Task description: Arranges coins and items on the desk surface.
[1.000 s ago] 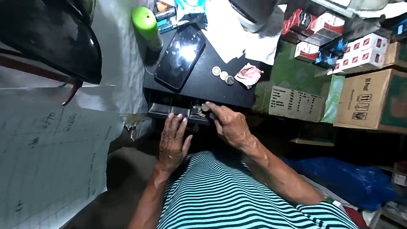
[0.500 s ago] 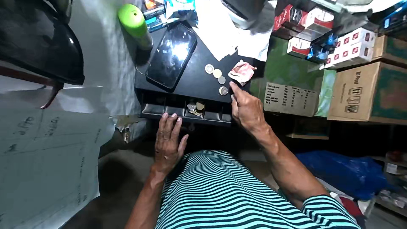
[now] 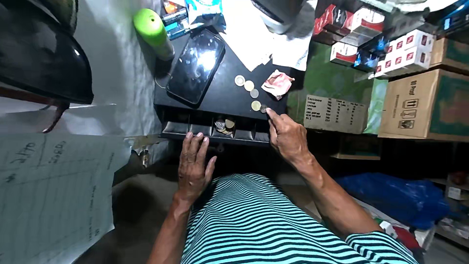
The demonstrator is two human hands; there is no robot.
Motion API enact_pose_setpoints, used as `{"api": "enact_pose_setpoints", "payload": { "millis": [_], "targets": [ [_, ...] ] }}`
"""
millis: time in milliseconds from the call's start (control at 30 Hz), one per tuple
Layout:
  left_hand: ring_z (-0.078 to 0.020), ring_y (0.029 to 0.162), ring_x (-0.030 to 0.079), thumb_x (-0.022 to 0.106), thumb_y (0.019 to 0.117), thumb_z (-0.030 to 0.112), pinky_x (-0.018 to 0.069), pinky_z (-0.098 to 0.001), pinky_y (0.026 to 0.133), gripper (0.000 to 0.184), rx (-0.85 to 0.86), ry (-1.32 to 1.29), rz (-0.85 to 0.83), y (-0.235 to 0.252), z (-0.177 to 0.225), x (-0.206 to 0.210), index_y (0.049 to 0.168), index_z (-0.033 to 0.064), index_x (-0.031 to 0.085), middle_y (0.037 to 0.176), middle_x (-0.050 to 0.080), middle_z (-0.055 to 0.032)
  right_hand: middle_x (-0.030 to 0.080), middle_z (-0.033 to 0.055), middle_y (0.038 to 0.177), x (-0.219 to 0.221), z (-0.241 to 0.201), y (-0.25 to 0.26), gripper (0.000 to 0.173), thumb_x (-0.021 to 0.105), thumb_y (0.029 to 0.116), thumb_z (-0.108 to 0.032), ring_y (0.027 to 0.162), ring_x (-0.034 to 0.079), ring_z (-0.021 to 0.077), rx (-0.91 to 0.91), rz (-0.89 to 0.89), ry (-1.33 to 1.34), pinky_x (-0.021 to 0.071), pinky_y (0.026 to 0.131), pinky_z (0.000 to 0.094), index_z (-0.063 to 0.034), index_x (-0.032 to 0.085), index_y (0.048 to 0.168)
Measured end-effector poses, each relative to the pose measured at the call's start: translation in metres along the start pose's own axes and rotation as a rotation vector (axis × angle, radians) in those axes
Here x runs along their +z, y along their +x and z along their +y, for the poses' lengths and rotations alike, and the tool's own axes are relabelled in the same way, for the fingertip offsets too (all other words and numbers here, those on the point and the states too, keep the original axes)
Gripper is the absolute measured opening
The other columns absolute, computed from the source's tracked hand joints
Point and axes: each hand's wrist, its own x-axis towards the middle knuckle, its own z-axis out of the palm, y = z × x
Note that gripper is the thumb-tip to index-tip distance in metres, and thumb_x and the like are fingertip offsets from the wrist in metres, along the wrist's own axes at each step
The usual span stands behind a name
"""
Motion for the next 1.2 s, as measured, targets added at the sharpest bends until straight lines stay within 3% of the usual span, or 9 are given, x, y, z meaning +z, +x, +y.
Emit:
{"api": "enact_pose_setpoints", "payload": {
  "millis": [467, 600, 700, 800, 933, 1067, 1200],
  "targets": [
    [-0.0360, 0.153, 0.029, 0.065, 0.0983, 0.027, 0.0268, -0.0479, 0.125, 0.055, 0.003, -0.006, 0.011, 0.002, 0.000, 0.002, 0.146, 0.0023, 0.053, 0.156, 0.045, -0.0182, 0.069, 0.0202, 0.090, 0.011, -0.004, -0.004, 0.041, 0.056, 0.0988, -0.004, 0.070, 0.069, 0.0345, 0.004, 0.011, 0.045, 0.0547, 0.057, 0.0471, -0.0005, 0.062, 0.139],
    [-0.0360, 0.153, 0.029, 0.065, 0.0985, 0.027, 0.0273, -0.0480, 0.125, 0.055, 0.000, -0.003, 0.003, 0.003, -0.001, 0.002, 0.146, 0.0037, 0.053, 0.157, 0.044, -0.0175, 0.067, 0.0176, 0.087, 0.009, -0.009, -0.007, 0.040, 0.061, 0.0915, -0.002, 0.069, 0.067, 0.0320, -0.101, -0.017, 0.119, 0.0551, 0.057, 0.0454, -0.0042, 0.069, 0.131],
    [-0.0365, 0.152, 0.029, 0.066, 0.0981, 0.026, 0.0277, -0.0483, 0.124, 0.055, 0.003, -0.003, 0.001, 0.003, -0.001, 0.001, 0.146, 0.0026, 0.053, 0.156, 0.045, -0.0184, 0.070, 0.0217, 0.094, 0.005, -0.008, 0.012, 0.039, 0.055, 0.0997, -0.006, 0.075, 0.071, 0.0372, -0.076, -0.017, 0.067, 0.0564, 0.061, 0.0499, -0.0018, 0.063, 0.137],
    [-0.0355, 0.153, 0.028, 0.065, 0.0984, 0.026, 0.0272, -0.0484, 0.125, 0.056, 0.007, -0.004, -0.013, 0.003, -0.002, 0.000, 0.147, 0.0037, 0.051, 0.158, 0.043, -0.0173, 0.070, 0.0223, 0.094, 0.008, -0.006, 0.028, 0.042, 0.053, 0.0986, -0.006, 0.076, 0.070, 0.0386, -0.041, -0.052, 0.003, 0.0553, 0.062, 0.0515, -0.0024, 0.062, 0.139],
    [-0.0356, 0.153, 0.028, 0.065, 0.0987, 0.026, 0.0275, -0.0486, 0.124, 0.055, 0.000, -0.009, -0.003, 0.003, -0.001, 0.001, 0.147, 0.0031, 0.052, 0.158, 0.043, -0.0173, 0.068, 0.0211, 0.091, 0.012, -0.029, 0.016, 0.049, 0.059, 0.0956, -0.004, 0.070, 0.068, 0.0359, -0.100, -0.103, 0.013, 0.0548, 0.056, 0.0487, -0.0014, 0.056, 0.145],
    [-0.0346, 0.153, 0.029, 0.065, 0.0985, 0.026, 0.0286, -0.0484, 0.124, 0.055, -0.004, -0.018, -0.016, 0.004, -0.001, 0.000, 0.147, 0.0034, 0.052, 0.159, 0.042, -0.0170, 0.068, 0.0171, 0.087, 0.025, -0.052, 0.003, 0.049, 0.065, 0.0909, -0.006, 0.068, 0.068, 0.0328, -0.202, -0.147, 0.091, 0.0549, 0.055, 0.0474, -0.0062, 0.062, 0.140],
    [-0.0351, 0.153, 0.029, 0.065, 0.0988, 0.026, 0.0293, -0.0483, 0.124, 0.055, -0.013, -0.022, -0.017, 0.004, 0.000, 0.000, 0.147, 0.0035, 0.052, 0.159, 0.042, -0.0174, 0.071, 0.0218, 0.095, 0.005, -0.040, 0.024, 0.045, 0.058, 0.0954, -0.003, 0.076, 0.071, 0.0377, -0.156, -0.071, 0.079, 0.0570, 0.061, 0.0514, -0.0018, 0.060, 0.141]
  ]
}}
